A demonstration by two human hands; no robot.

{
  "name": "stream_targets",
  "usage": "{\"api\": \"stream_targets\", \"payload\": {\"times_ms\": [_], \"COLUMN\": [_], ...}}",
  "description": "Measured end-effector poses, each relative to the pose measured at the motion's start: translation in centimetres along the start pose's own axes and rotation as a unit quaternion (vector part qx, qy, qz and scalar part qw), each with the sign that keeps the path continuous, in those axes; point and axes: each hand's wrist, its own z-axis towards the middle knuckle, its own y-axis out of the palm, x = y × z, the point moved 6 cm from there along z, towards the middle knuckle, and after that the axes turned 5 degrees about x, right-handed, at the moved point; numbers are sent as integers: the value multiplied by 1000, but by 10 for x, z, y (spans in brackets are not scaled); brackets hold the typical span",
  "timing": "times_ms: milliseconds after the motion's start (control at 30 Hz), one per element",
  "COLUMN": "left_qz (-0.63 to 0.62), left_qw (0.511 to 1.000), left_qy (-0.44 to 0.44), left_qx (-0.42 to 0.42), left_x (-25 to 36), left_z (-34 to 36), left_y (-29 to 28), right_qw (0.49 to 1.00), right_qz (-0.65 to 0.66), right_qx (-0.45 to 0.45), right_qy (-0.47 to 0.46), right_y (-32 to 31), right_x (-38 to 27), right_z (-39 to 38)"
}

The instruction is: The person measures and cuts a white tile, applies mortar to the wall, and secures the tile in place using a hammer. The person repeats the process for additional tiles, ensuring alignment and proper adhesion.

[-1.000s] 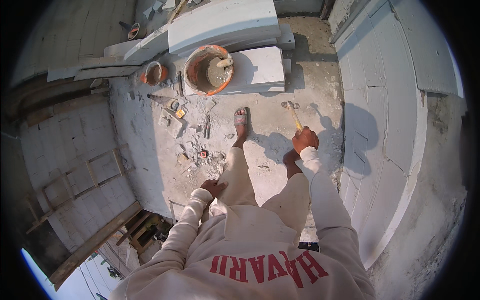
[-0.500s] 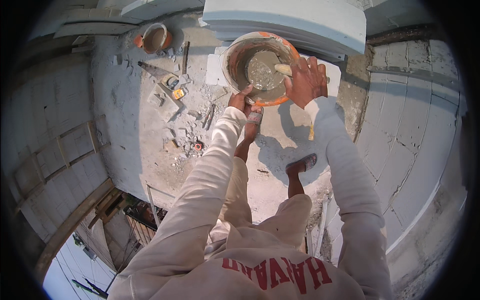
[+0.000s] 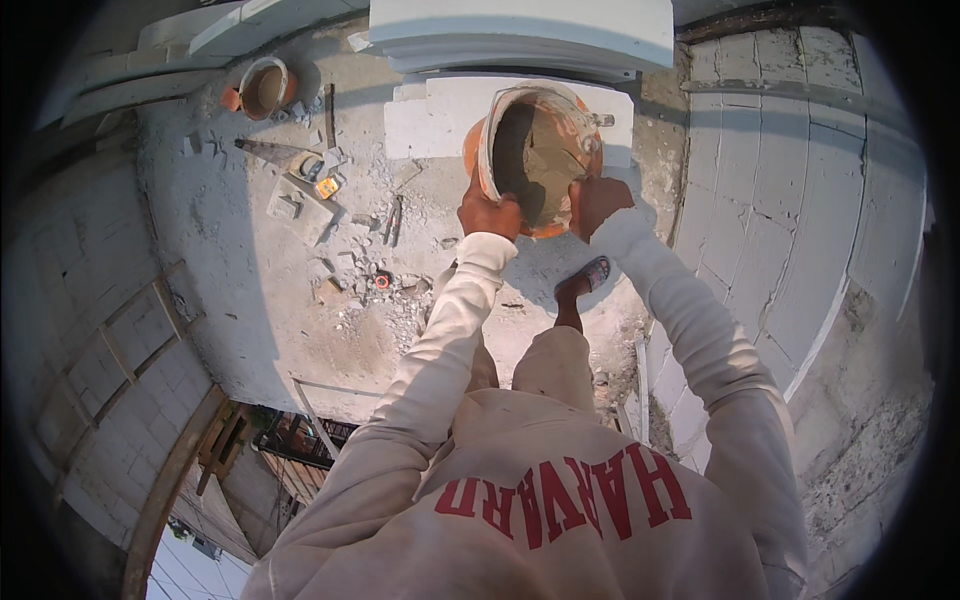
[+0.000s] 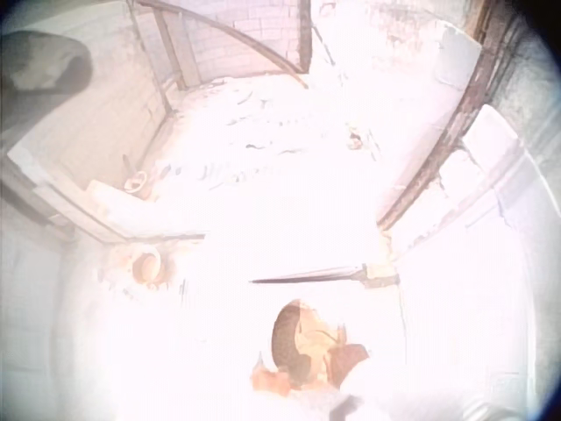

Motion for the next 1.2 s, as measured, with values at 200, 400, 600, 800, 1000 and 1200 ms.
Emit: {"api": "stream_targets", "payload": {"times_ms": [200,400,600,800,1000,1200], "left_qz": [31,33,117,82,98,149], "left_qw": [993,975,945,901,877,848], "left_qy": [71,121,161,283,262,299], "left_qx": [-92,-181,-259,-318,-390,-412], "left_x": [15,65,103,112,99,116], "left_z": [-82,-192,-311,-412,-474,-522], "left_y": [29,85,158,241,296,314], "right_qw": [949,936,935,882,826,807], "right_qz": [237,246,250,260,331,383], "right_qx": [170,169,144,278,291,269], "right_qy": [121,186,204,277,351,361], "right_y": [2,49,87,118,136,166], "right_x": [41,98,145,215,251,256], "right_z": [-102,-242,-368,-480,-562,-590]}}
